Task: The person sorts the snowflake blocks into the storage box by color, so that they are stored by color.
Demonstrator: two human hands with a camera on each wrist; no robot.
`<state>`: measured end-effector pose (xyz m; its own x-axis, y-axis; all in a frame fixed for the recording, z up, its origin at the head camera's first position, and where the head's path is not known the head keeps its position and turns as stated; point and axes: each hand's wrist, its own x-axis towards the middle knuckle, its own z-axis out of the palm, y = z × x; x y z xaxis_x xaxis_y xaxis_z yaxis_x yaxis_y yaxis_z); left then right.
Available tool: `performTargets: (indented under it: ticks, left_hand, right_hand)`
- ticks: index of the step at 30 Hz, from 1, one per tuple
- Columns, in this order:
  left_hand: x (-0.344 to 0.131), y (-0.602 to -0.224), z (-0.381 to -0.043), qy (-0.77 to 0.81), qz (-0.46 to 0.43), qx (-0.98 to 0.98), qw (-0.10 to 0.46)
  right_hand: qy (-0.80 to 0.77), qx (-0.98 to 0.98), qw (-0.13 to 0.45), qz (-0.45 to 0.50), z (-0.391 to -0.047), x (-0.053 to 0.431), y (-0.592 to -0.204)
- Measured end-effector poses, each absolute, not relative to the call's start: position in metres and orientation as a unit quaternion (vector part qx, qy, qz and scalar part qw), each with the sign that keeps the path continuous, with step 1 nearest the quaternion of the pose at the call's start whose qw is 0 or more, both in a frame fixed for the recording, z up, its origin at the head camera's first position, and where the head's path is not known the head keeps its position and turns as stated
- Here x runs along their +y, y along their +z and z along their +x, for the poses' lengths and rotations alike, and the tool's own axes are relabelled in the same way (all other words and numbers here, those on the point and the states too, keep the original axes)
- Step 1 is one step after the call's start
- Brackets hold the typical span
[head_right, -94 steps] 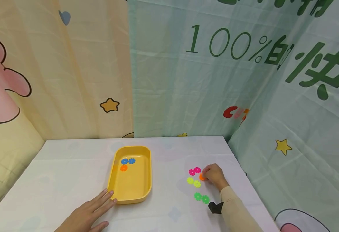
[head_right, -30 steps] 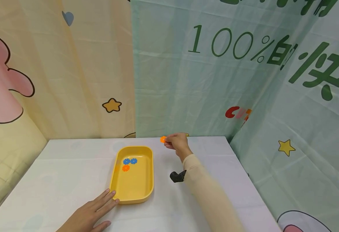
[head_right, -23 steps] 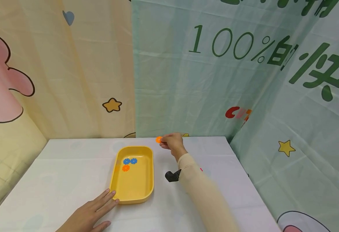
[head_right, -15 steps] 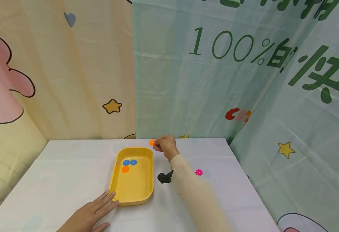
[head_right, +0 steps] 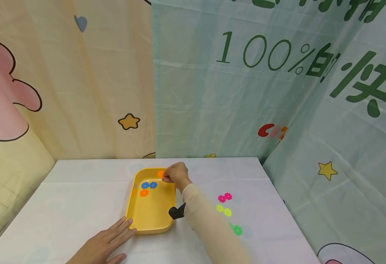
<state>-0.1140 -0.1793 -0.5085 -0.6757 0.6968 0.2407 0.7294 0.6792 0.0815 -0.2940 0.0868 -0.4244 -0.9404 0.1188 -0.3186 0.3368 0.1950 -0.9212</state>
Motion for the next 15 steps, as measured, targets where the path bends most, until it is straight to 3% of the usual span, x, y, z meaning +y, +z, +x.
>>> performTargets:
  ticks: [7, 15]
  left_hand:
    - [-0.180, -0.504, -0.114, -0.092, -0.379, -0.919, 0.057]
    - [-0.181, -0.507, -0.115, -0.083, -0.397, -0.910, 0.087]
  right_hand:
    - [-0.584, 0.797, 0.083, 0.130, -0.287, 0.065, -0.435]
    - [-0.495, 0.858, 0.093, 0.102, -0.282, 0.047, -0.449]
